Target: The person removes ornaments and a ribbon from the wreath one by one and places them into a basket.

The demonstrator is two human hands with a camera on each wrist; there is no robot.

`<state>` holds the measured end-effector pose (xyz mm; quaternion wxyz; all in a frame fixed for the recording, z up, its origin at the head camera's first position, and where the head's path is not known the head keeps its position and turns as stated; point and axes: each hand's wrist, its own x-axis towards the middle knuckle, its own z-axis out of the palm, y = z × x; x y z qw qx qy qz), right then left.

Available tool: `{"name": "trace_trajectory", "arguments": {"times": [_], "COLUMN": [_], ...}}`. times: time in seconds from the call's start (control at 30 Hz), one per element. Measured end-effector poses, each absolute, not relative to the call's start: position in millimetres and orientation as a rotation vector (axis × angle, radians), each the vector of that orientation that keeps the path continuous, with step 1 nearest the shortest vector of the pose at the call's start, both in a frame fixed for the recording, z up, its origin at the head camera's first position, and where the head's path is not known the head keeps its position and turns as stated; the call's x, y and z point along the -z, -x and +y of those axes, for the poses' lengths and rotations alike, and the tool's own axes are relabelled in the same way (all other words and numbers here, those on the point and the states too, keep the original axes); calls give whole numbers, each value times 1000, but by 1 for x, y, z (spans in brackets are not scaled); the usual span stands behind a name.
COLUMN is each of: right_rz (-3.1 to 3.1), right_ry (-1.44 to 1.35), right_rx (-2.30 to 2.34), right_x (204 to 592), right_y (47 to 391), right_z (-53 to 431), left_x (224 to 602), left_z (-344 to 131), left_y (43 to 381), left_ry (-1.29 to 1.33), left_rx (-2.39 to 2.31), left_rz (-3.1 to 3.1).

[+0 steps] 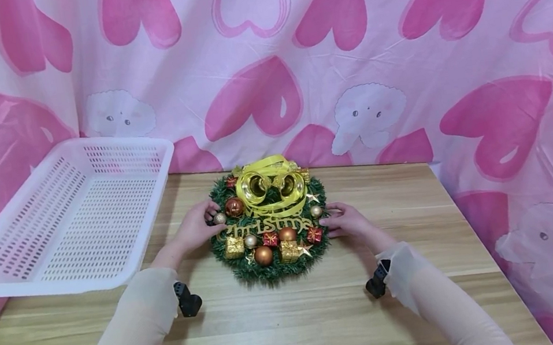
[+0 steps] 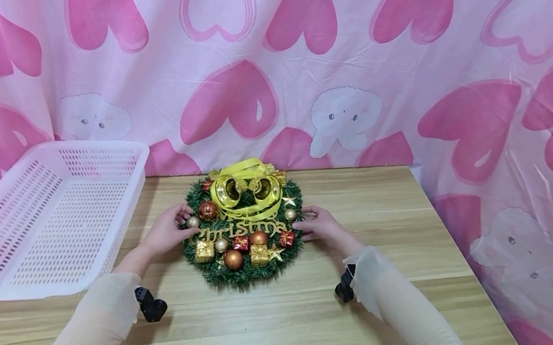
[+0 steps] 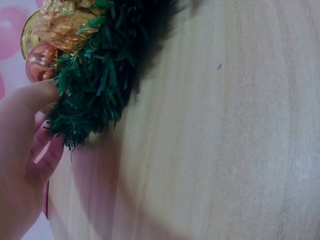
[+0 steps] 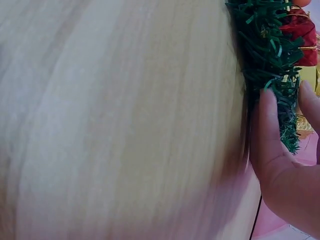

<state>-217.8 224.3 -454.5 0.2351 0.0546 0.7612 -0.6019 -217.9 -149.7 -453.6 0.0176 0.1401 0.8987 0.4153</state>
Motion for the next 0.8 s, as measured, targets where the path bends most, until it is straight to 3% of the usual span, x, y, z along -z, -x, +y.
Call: {"name": "trace_trajectory", "arguments": {"times": [0.8], "right_rz": [2118], "right_ry": [-134], "right_rx": [1640], "right_x": [456], "right_y": [218], "right_z": [222], "left_x": [443], "left_z": [-151], "left_y": [215], "left_ry": [-379], "left_rx": [-1305], "left_rz": [2737]}}
